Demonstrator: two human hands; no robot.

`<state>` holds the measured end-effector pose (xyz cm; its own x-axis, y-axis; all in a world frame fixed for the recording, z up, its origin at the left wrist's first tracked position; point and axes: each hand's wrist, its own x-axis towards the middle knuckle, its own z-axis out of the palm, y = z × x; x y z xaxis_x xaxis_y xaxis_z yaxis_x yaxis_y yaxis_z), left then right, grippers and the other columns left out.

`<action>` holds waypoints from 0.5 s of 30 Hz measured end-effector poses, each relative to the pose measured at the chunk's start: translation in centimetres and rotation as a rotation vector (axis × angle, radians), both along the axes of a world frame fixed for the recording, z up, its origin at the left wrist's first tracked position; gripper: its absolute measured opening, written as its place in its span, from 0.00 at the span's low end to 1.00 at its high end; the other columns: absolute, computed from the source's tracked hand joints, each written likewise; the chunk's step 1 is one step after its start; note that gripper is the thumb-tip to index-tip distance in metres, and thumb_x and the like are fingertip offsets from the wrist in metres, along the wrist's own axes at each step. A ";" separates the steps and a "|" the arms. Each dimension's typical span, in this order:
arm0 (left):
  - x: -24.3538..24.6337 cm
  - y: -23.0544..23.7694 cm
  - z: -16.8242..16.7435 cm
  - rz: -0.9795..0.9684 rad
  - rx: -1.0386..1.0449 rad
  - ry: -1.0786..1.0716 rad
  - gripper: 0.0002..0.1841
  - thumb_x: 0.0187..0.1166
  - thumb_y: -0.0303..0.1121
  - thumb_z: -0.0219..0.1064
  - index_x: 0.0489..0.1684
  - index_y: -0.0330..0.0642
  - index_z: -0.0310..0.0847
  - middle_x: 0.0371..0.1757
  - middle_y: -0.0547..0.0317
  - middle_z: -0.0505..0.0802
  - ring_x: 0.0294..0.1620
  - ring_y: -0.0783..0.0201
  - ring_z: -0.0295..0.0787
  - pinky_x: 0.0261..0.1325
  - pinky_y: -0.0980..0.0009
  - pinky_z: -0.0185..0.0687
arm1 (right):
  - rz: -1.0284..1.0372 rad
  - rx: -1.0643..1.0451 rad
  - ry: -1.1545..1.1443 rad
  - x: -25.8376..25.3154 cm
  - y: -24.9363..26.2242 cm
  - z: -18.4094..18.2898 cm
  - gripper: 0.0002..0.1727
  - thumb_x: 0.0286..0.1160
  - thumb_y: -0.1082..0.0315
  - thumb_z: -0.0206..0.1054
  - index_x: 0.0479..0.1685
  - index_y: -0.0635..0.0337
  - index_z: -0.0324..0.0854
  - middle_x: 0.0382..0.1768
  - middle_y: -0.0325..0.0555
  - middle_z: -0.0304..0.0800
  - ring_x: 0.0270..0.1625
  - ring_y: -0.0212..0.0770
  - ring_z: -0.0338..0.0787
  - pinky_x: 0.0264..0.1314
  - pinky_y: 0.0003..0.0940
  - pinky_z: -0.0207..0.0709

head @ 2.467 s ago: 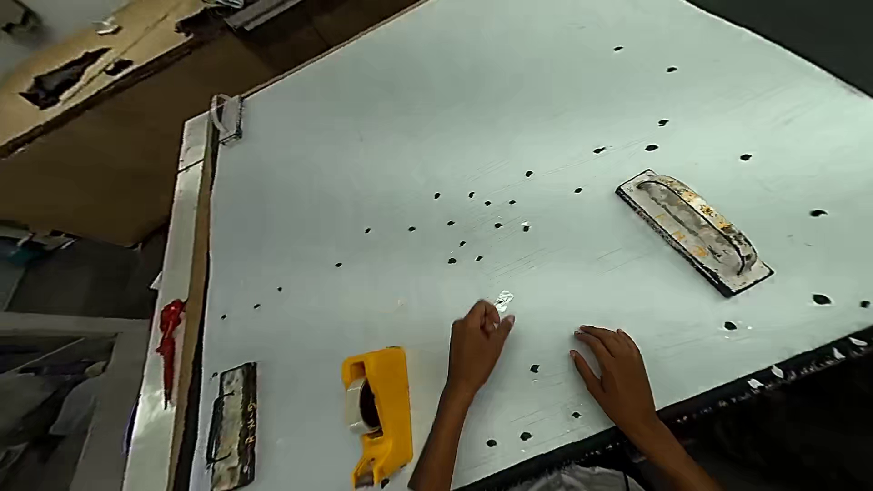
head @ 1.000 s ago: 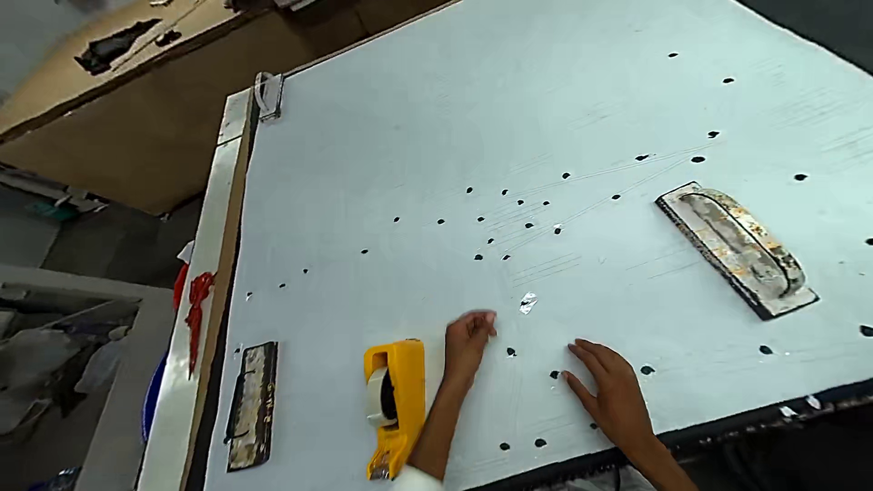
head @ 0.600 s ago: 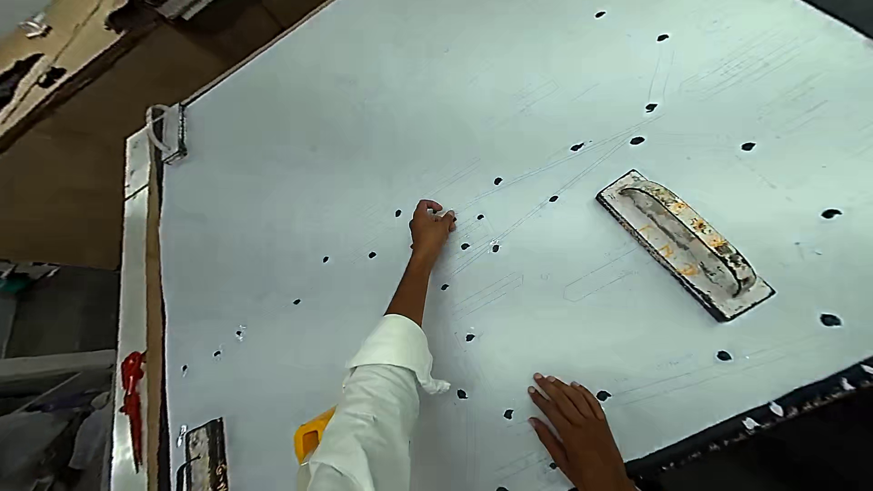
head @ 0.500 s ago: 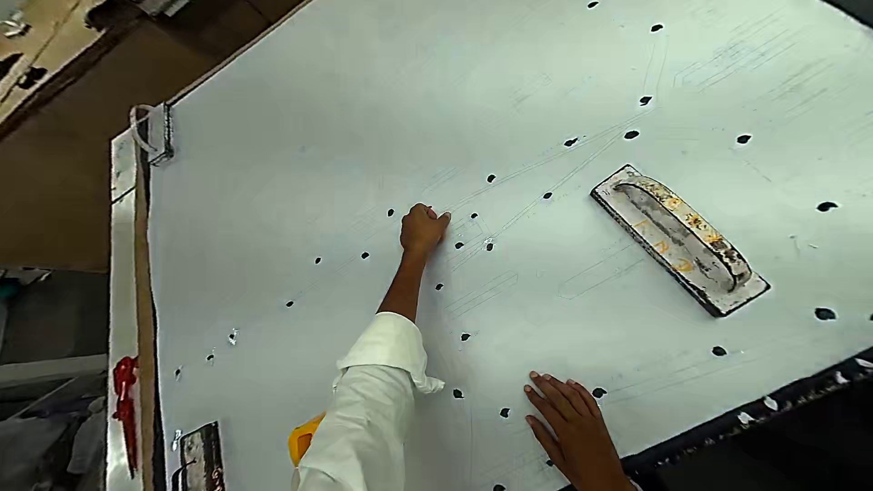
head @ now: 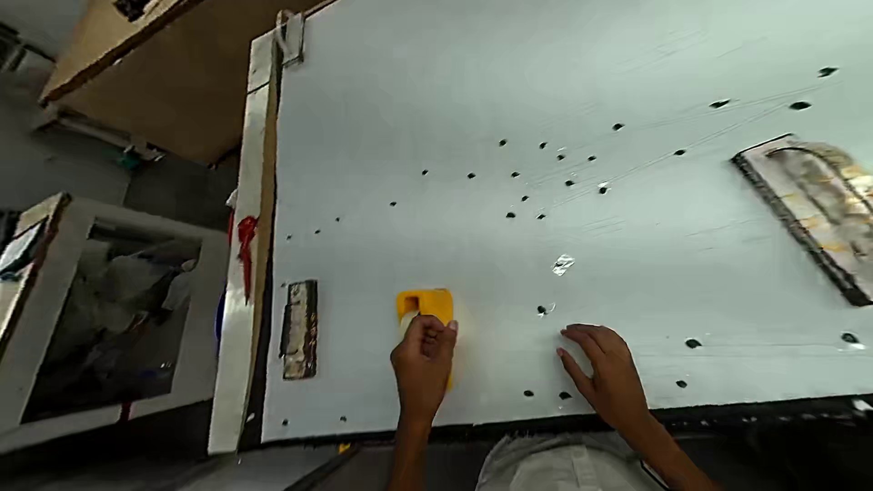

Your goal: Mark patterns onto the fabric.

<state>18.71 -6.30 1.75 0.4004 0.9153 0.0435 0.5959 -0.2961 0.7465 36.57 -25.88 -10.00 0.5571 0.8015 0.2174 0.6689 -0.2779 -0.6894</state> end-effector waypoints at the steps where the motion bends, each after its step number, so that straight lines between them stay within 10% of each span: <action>1: -2.8 0.0 0.0 0.093 0.012 0.008 0.09 0.76 0.35 0.72 0.40 0.39 0.83 0.32 0.63 0.87 0.30 0.72 0.85 0.32 0.74 0.82 | 0.055 0.026 0.041 -1.5 1.3 0.4 0.22 0.81 0.50 0.61 0.55 0.57 0.91 0.56 0.48 0.93 0.62 0.53 0.91 0.68 0.59 0.79; 7: -11.7 0.7 -2.4 0.203 -0.363 0.054 0.18 0.85 0.42 0.66 0.62 0.38 0.83 0.63 0.46 0.86 0.61 0.51 0.84 0.59 0.50 0.82 | 0.396 0.025 0.145 -11.0 8.4 3.3 0.24 0.76 0.48 0.70 0.62 0.54 0.88 0.54 0.46 0.93 0.59 0.50 0.91 0.64 0.57 0.81; 15: -12.8 -1.0 -1.8 0.134 -0.450 -0.131 0.05 0.79 0.31 0.72 0.40 0.38 0.88 0.66 0.50 0.82 0.58 0.57 0.84 0.54 0.60 0.86 | 0.395 0.017 -0.037 -15.4 10.7 3.4 0.18 0.63 0.53 0.81 0.48 0.51 0.93 0.45 0.44 0.93 0.51 0.50 0.91 0.54 0.57 0.79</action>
<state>5.88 -7.29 -0.02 0.2956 0.8980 -0.3259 0.4991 0.1457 0.8542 21.14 -15.17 -6.58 0.1979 0.9488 0.2461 0.7465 0.0169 -0.6652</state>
